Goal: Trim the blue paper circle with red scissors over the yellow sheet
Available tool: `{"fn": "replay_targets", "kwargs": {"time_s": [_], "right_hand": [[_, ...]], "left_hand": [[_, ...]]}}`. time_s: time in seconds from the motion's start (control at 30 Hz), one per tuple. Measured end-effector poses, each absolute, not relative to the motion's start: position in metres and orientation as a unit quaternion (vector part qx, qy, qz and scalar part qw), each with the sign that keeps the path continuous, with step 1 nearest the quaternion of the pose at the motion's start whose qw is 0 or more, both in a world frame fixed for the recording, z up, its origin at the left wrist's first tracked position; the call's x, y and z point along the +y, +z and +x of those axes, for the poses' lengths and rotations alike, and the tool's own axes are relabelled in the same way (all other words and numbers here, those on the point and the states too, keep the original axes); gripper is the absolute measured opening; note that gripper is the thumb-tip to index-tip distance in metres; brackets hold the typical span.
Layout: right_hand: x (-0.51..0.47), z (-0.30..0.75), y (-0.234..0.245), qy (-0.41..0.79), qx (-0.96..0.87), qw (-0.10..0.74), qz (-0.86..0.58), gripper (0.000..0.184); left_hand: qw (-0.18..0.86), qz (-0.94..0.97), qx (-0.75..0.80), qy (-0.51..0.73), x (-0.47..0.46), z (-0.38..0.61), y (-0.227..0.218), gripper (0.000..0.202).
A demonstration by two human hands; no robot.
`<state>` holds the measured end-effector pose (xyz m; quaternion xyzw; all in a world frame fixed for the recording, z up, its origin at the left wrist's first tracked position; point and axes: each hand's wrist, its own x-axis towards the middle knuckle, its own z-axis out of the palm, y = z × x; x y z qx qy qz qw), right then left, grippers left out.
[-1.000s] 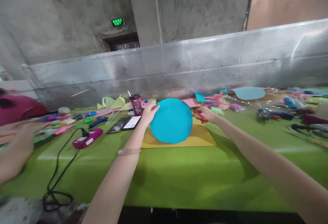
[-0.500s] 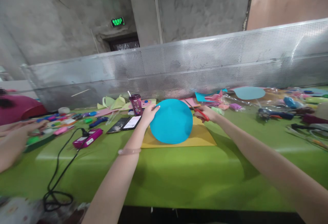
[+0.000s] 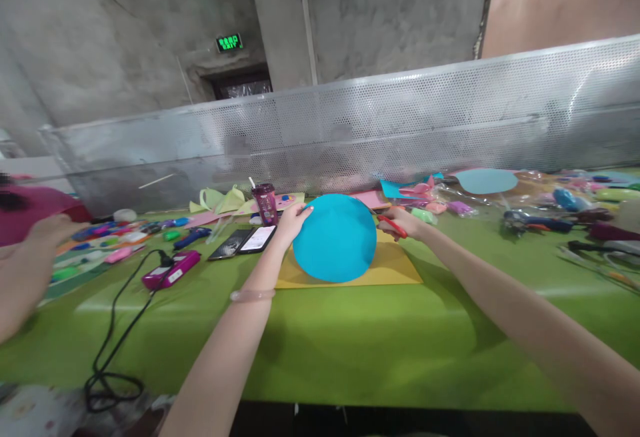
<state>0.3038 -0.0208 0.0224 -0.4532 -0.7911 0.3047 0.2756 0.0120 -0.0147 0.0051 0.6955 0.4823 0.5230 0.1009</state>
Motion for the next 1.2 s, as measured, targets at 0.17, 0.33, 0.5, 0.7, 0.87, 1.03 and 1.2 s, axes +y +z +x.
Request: {"fn": "replay_targets", "kwargs": {"time_s": [0.17,0.33,0.5,0.7,0.87,1.03,1.2], "right_hand": [[-0.0176,0.3056,0.02,0.29,-0.803,0.276,-0.442,0.021],[-0.0173,0.3067,0.0197,0.287,-0.807,0.274,-0.436,0.022],[-0.0187,0.3066,0.0209,0.273,-0.814,0.268,-0.438,0.023],[-0.0147,0.308,0.0184,0.27,-0.818,0.272,-0.43,0.023],[-0.0138,0.3085,0.018,0.256,-0.821,0.271,-0.432,0.024],[-0.0159,0.3083,0.0193,0.248,-0.823,0.271,-0.433,0.025],[-0.0194,0.3066,0.0216,0.248,-0.821,0.271,-0.437,0.026]], "left_hand": [[0.092,0.695,0.485,0.523,-0.0146,0.0116,0.0051,0.025],[0.088,0.696,0.483,0.524,-0.0154,0.0121,0.0057,0.025],[0.094,0.693,0.483,0.526,-0.0158,0.0122,0.006,0.025],[0.095,0.693,0.48,0.529,-0.0172,0.013,0.0065,0.025],[0.093,0.694,0.482,0.527,-0.017,0.0128,0.0064,0.025],[0.096,0.695,0.483,0.524,-0.0166,0.0124,0.0064,0.025],[0.094,0.695,0.482,0.525,-0.017,0.0127,0.0066,0.024]]}}
